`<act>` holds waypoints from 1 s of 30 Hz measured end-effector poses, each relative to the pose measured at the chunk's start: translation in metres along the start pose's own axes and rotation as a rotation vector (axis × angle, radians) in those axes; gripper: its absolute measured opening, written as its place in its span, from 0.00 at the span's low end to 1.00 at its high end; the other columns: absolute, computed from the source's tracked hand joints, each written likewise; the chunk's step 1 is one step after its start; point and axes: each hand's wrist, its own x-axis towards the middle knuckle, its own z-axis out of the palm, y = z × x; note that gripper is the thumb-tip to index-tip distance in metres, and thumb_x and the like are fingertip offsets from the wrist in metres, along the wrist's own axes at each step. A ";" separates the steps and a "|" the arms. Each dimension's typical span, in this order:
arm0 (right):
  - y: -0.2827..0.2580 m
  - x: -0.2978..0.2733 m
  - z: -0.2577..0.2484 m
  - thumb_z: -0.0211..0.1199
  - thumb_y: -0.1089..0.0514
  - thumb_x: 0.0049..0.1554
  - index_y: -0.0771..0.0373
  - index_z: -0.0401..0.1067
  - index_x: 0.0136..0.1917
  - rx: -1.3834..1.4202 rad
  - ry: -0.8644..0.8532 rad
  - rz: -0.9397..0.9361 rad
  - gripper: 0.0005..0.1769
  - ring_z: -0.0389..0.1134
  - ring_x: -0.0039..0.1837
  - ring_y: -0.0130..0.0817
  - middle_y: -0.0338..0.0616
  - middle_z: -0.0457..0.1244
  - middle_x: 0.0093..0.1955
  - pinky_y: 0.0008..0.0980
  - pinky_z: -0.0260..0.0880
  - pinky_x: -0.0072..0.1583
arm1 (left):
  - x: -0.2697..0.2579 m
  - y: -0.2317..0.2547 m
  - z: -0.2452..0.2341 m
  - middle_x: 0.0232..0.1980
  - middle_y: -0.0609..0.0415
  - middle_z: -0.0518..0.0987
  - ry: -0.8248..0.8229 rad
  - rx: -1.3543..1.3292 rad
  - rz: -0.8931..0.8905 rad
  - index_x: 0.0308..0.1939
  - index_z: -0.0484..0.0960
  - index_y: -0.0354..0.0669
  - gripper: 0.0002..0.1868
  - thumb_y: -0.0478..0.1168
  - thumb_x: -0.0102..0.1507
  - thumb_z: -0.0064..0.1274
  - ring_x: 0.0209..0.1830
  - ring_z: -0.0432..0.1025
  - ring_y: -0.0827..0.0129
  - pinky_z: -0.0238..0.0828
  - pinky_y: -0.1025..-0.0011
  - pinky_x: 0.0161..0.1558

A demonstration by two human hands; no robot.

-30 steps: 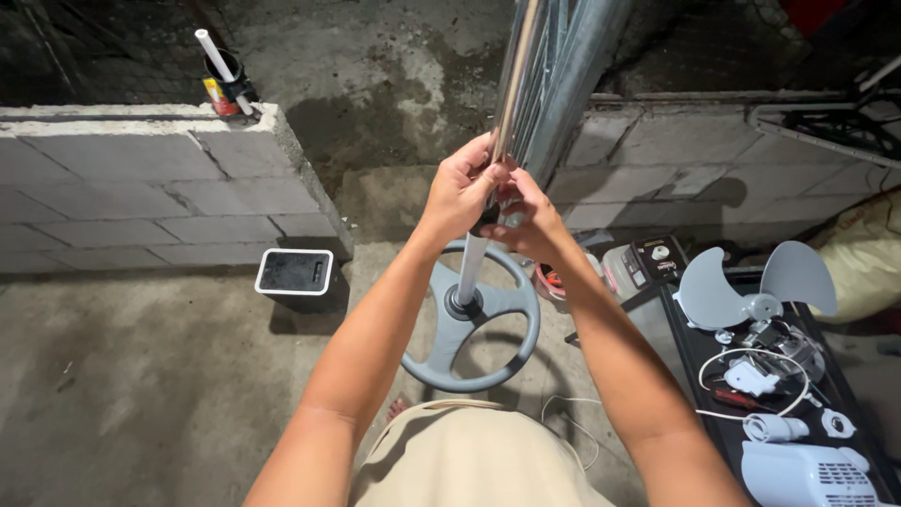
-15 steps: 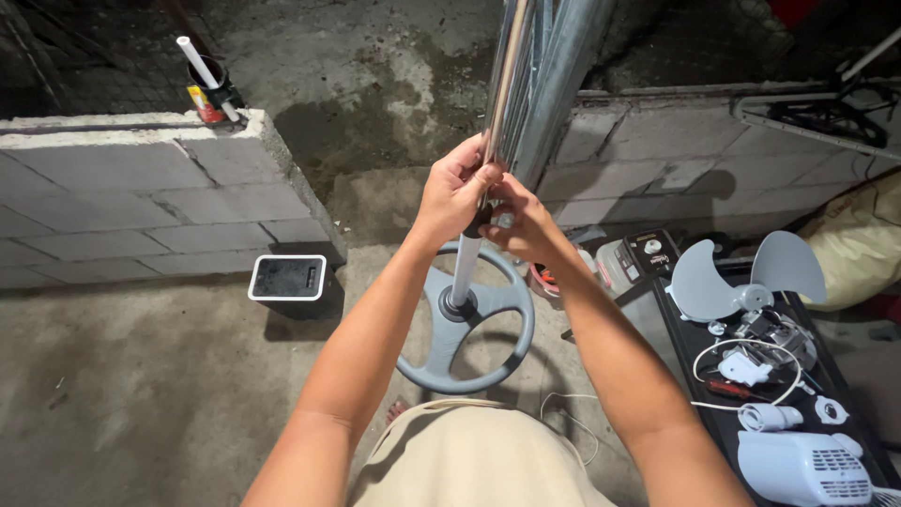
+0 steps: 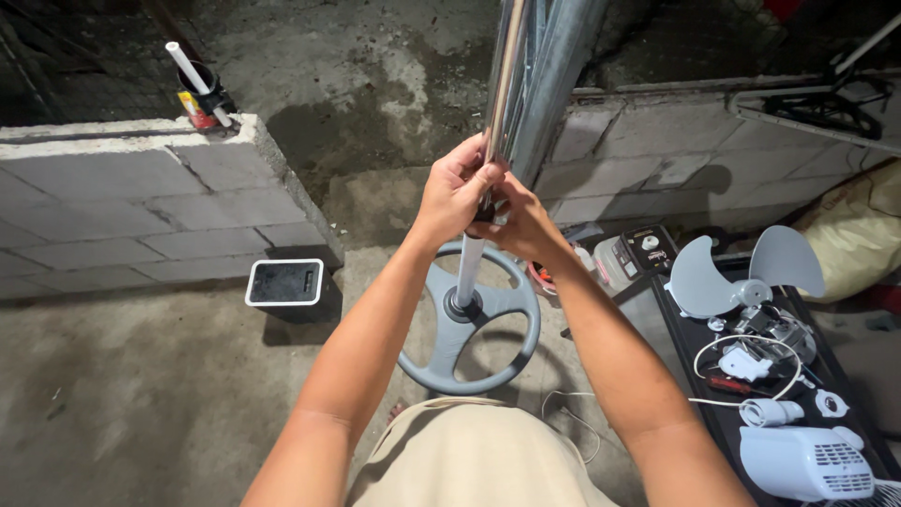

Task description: The person assembles a standing fan by inserting a metal pole into a steering-wheel base, then attaching a white cylindrical component to the pole. They repeatedly insert and remove the component, adjusting the pole and component throughout the process.

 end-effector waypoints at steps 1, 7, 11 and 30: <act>0.001 0.000 0.000 0.79 0.60 0.46 0.62 0.63 0.69 -0.039 0.022 -0.057 0.42 0.67 0.50 0.34 0.44 0.63 0.55 0.33 0.72 0.53 | 0.001 -0.002 0.000 0.43 0.61 0.77 -0.006 -0.020 0.002 0.69 0.73 0.35 0.22 0.32 0.71 0.53 0.41 0.69 0.81 0.70 0.81 0.45; 0.005 -0.002 -0.010 0.74 0.66 0.47 0.64 0.60 0.73 0.065 -0.023 -0.162 0.43 0.67 0.56 0.32 0.41 0.63 0.56 0.32 0.72 0.56 | 0.007 -0.010 -0.001 0.43 0.60 0.78 -0.002 -0.073 -0.017 0.68 0.73 0.34 0.21 0.32 0.70 0.53 0.40 0.72 0.80 0.73 0.79 0.45; 0.005 0.000 -0.013 0.70 0.71 0.49 0.63 0.61 0.72 0.119 -0.036 -0.136 0.40 0.66 0.58 0.31 0.41 0.63 0.57 0.31 0.72 0.57 | 0.012 -0.012 -0.002 0.42 0.60 0.78 -0.015 -0.091 -0.008 0.68 0.73 0.34 0.21 0.31 0.70 0.53 0.39 0.72 0.79 0.72 0.78 0.43; 0.016 0.010 -0.013 0.74 0.73 0.49 0.63 0.60 0.72 0.307 -0.032 -0.010 0.41 0.68 0.56 0.28 0.40 0.65 0.55 0.32 0.75 0.59 | 0.024 -0.010 0.002 0.44 0.63 0.75 -0.066 -0.093 0.021 0.67 0.74 0.32 0.20 0.32 0.71 0.53 0.41 0.69 0.82 0.69 0.81 0.44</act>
